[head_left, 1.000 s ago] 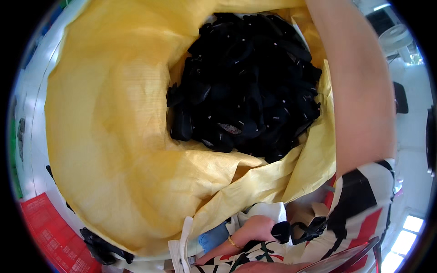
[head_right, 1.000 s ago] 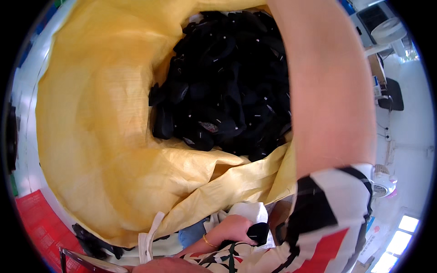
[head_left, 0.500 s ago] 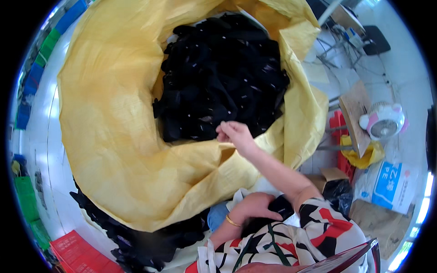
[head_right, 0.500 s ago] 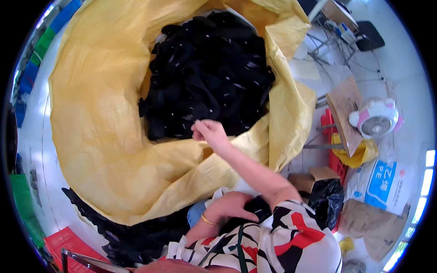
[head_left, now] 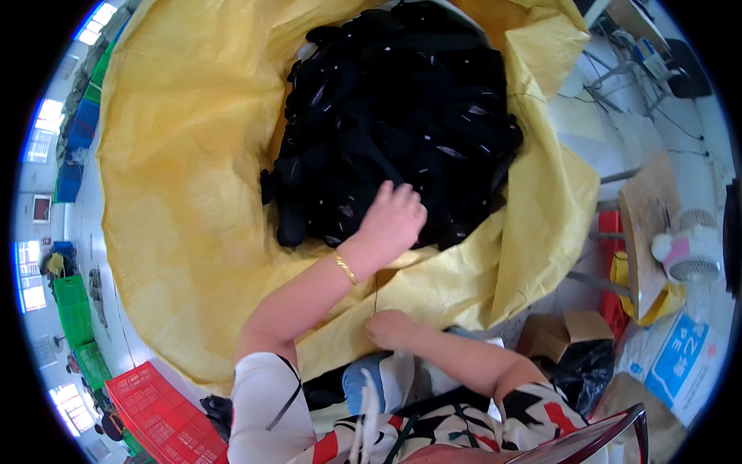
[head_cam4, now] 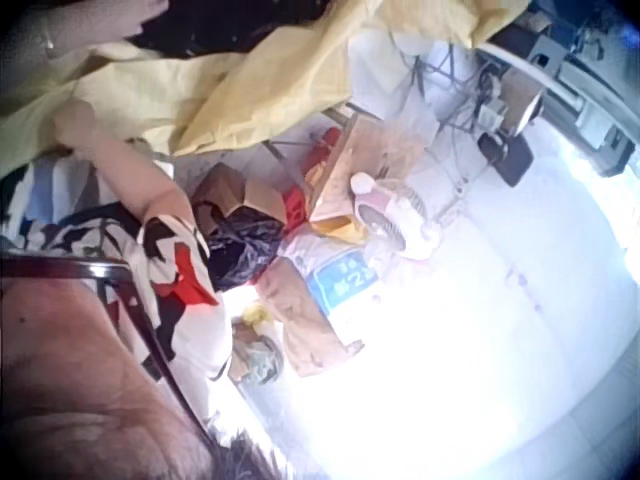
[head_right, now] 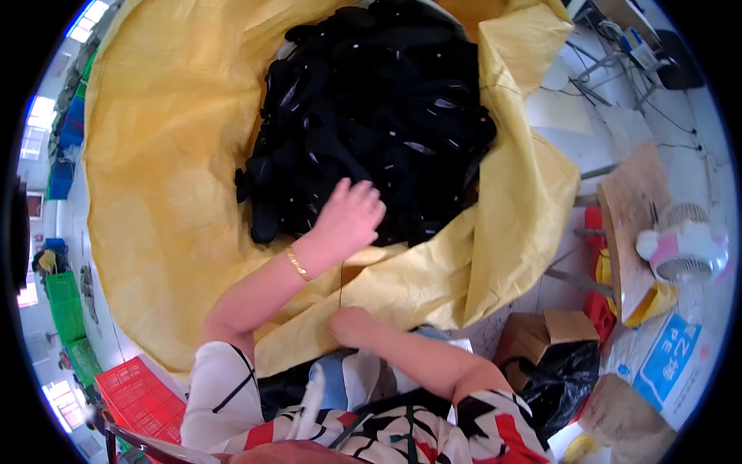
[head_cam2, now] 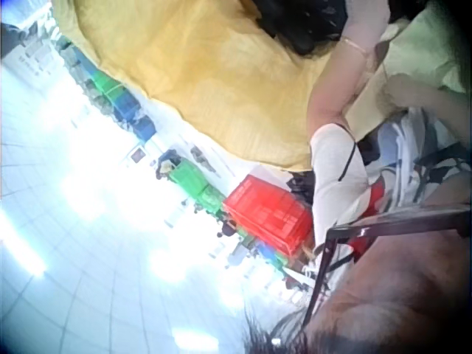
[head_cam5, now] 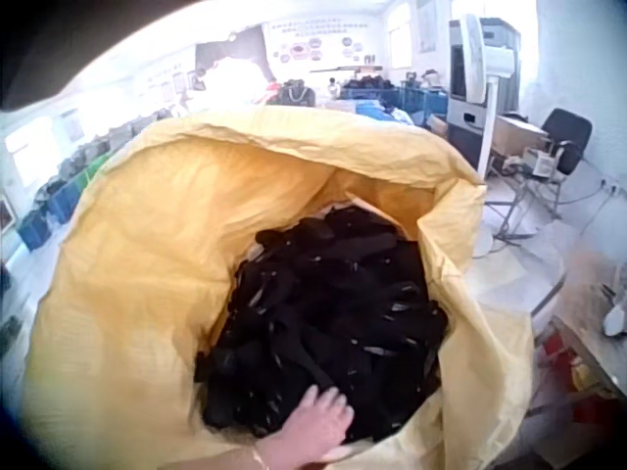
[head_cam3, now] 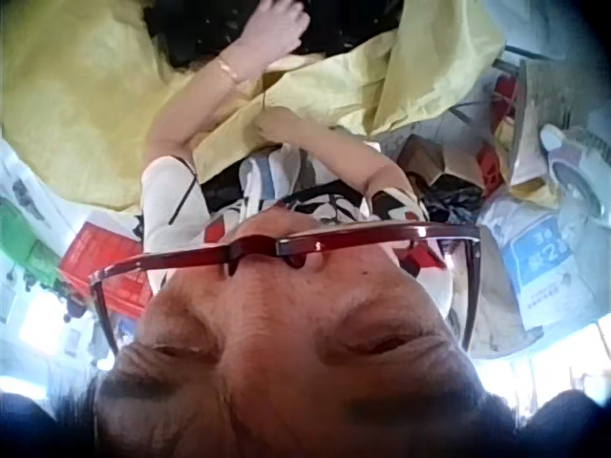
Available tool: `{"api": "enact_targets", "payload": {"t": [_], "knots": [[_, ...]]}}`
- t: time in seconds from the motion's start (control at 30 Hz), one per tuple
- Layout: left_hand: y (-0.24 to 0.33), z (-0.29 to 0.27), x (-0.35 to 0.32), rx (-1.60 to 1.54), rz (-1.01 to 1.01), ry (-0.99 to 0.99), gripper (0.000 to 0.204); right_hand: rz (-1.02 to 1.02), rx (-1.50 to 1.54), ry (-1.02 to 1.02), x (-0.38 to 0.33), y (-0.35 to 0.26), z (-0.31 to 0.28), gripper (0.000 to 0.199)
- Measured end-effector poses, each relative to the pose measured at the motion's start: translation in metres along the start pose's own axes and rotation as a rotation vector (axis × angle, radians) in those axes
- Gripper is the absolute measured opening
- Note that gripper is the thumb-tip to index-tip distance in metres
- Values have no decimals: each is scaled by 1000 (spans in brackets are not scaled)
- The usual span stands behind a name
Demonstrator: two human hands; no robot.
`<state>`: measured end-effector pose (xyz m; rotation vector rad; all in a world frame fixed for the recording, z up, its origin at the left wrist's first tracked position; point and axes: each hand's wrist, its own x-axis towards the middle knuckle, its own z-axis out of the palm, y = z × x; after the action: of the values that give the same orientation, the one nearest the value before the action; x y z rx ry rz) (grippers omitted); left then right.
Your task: The person sits and sews a black sock using a needle and thread. They pull the thread tight to secure the stitches, then place the sock into a large yellow sack. The person repeats this process, picking up another sock from a pile and sewing it.
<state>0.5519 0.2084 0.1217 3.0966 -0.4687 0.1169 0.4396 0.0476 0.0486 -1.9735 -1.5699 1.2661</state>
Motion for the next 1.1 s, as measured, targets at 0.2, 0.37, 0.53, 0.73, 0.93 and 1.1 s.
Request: {"api": "enact_targets", "payload": {"t": [0.2,0.37,0.53,0.73,0.93,1.1], "knots": [[-55,127,7,302,631,-111,32,-62,80,-131,-9,17,-49,23],[-212,79,120,607,350,-107,8,-42,415,-45,-11,30,-93,22],[-433,-31,142,1254,-696,-124,56,-138,439,52,-8,33,-93,23],[-350,23,117,655,-445,-231,32,-122,464,52,-10,15,-102,26],[-249,57,51,425,-167,-239,28,-190,478,-3,-32,-13,-61,29],[-138,-40,-46,288,-55,-133,29,-212,365,-34,-52,-42,-19,27]]}}
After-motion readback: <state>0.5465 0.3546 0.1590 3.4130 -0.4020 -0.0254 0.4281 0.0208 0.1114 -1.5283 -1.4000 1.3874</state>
